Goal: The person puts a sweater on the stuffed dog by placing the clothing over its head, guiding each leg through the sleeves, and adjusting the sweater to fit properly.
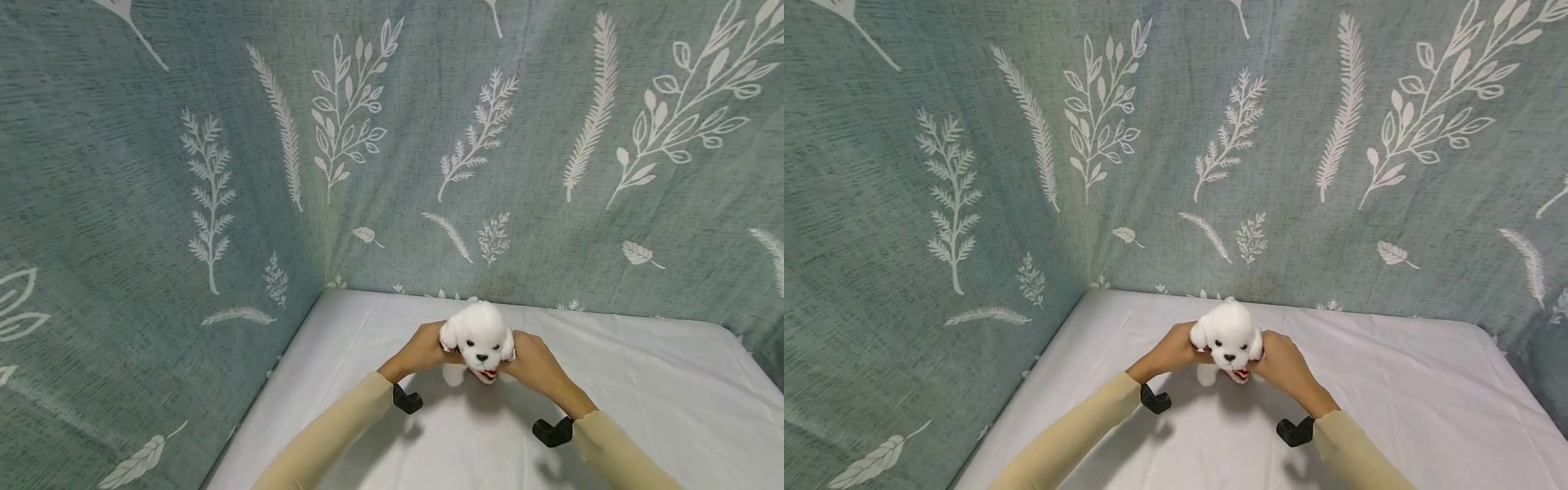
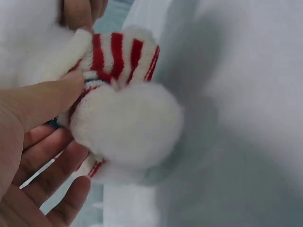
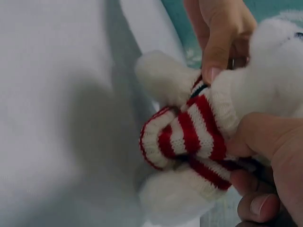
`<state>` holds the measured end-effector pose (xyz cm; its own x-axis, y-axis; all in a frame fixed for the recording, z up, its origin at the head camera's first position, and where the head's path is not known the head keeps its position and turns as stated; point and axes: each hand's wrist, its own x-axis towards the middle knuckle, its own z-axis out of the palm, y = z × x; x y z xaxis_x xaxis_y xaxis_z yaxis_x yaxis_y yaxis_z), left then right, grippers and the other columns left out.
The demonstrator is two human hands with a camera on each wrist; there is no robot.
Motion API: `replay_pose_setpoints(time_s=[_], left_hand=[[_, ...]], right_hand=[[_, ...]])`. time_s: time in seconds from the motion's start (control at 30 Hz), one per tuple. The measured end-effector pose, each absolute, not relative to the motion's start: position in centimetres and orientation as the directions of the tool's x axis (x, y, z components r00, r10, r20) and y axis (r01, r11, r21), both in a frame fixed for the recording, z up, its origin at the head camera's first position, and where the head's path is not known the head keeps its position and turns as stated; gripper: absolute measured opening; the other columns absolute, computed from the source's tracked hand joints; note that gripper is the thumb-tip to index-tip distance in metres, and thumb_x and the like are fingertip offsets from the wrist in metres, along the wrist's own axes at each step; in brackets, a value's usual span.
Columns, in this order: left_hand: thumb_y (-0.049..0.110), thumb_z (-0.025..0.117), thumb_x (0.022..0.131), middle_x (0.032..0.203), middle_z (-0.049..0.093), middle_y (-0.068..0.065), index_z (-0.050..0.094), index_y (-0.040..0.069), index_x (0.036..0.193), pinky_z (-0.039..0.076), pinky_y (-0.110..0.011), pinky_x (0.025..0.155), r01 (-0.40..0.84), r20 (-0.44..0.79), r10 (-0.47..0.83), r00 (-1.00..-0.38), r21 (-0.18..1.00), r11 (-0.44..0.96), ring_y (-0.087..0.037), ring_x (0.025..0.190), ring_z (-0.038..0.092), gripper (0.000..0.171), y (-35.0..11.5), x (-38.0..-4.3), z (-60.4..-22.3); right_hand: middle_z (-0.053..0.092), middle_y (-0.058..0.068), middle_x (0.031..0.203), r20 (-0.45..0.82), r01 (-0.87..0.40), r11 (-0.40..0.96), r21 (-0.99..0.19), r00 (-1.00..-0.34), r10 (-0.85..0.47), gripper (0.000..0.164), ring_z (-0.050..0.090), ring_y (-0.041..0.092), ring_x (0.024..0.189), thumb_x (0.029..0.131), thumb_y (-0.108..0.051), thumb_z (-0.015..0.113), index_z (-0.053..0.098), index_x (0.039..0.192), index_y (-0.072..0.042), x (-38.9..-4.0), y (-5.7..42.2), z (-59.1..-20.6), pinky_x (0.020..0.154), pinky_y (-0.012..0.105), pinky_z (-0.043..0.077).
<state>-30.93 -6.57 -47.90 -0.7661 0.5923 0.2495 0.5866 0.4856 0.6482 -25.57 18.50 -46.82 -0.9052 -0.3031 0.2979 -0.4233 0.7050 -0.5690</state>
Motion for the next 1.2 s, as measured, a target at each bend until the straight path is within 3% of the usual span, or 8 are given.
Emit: replay_pose_setpoints(time_s=[0.3, 0.67, 0.97, 1.07, 1.2], left_hand=[[0.026, 0.089, 0.083, 0.131, 0.068, 0.001, 0.060, 0.017, 0.143, 0.050, -0.029, 0.097, 0.580, 0.253, 0.573, -0.780, 0.636, 0.509, -0.012, 0.117, 0.064, 0.067, -5.9, -30.4, -48.7], [0.028, 0.089, 0.083, 0.136, 0.065, -0.002, 0.055, 0.015, 0.148, 0.050, -0.030, 0.099, 0.576, 0.245, 0.569, -0.785, 0.630, 0.522, -0.015, 0.121, 0.062, 0.075, -6.0, -30.4, -49.3], [0.026, 0.087, 0.086, 0.140, 0.061, -0.003, 0.048, 0.015, 0.152, 0.050, -0.031, 0.099, 0.550, 0.203, 0.579, -0.790, 0.652, 0.522, -0.015, 0.124, 0.060, 0.077, -6.1, -30.3, -49.3], [0.028, 0.087, 0.086, 0.131, 0.065, 0.000, 0.052, 0.016, 0.148, 0.052, -0.029, 0.092, 0.536, 0.179, 0.581, -0.794, 0.657, 0.530, -0.014, 0.114, 0.064, 0.072, -6.5, -30.3, -49.1], [0.030, 0.085, 0.087, 0.106, 0.066, 0.006, 0.064, 0.019, 0.124, 0.052, -0.024, 0.075, 0.536, 0.150, 0.590, -0.794, 0.631, 0.561, -0.014, 0.091, 0.066, 0.044, -7.6, -30.7, -48.6]], right_hand=[[0.066, 0.003, 0.090, 0.259, -0.409, 0.704, -0.580, -0.912, -0.317, 0.031, 0.063, 0.016, 0.079, 0.082, -0.015, 0.087, 0.068, 0.103, -0.002, -26.0, 19.5, -48.1, 0.067, 0.038, 0.051], [0.064, 0.004, 0.088, 0.195, -0.362, 0.720, -0.592, -0.931, -0.307, 0.029, 0.062, 0.019, 0.078, 0.081, -0.012, 0.086, 0.067, 0.099, 0.000, -26.2, 19.7, -48.6, 0.068, 0.041, 0.051], [0.071, 0.010, 0.104, 0.160, -0.322, 0.703, -0.634, -0.944, -0.288, 0.034, 0.068, 0.026, 0.093, 0.083, -0.011, 0.083, 0.070, 0.112, 0.001, -26.1, 19.9, -48.8, 0.075, 0.044, 0.054], [0.071, 0.006, 0.103, 0.149, -0.320, 0.688, -0.651, -0.943, -0.298, 0.034, 0.066, 0.022, 0.089, 0.085, -0.010, 0.080, 0.070, 0.116, -0.002, -25.9, 20.0, -49.0, 0.071, 0.040, 0.052], [0.066, -0.002, 0.092, 0.147, -0.331, 0.700, -0.633, -0.939, -0.311, 0.027, 0.058, 0.013, 0.073, 0.091, -0.015, 0.076, 0.068, 0.115, -0.007, -25.6, 20.8, -48.9, 0.061, 0.032, 0.047]])
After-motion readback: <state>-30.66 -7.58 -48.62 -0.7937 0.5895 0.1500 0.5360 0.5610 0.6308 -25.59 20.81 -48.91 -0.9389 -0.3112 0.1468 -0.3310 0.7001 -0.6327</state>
